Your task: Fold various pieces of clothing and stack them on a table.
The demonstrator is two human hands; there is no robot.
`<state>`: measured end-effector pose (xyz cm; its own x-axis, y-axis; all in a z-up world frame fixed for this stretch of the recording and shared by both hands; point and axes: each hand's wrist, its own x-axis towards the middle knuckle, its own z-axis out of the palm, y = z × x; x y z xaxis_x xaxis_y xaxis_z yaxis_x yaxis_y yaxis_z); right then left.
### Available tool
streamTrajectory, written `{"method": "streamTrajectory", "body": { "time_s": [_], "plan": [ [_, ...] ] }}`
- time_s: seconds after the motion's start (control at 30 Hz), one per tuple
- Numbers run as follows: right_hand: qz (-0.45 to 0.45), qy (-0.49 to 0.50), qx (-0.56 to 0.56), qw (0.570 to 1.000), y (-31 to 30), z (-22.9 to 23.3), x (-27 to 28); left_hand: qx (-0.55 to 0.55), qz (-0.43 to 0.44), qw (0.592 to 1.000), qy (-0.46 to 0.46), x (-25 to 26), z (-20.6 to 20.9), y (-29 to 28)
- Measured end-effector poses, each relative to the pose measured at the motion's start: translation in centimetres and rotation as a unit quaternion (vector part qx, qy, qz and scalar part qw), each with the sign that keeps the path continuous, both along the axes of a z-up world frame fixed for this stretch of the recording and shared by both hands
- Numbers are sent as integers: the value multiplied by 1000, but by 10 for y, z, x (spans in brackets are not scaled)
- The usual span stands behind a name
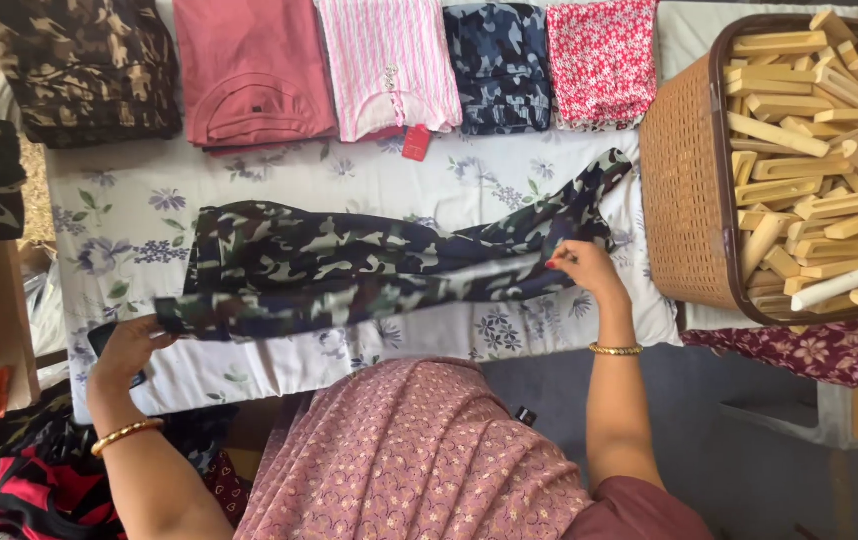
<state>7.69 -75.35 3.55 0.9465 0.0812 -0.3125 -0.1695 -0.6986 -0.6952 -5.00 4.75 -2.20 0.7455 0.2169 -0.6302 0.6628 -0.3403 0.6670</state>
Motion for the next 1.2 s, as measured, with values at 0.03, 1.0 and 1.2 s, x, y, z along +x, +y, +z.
{"method": "streamTrajectory", "body": {
  "time_s": [0.03,1.0,1.2],
  "plan": [
    [-4,30,-52,998,3,-3,0,57,-43,997,2,-2,-23,11],
    [-196,-275,-109,935,76,-38,57,427,-13,832,-355,146,28,-83],
    [-230,-276,-198,912,43,-104,34,386,31,846,-367,79,8,-71]
  ]
}}
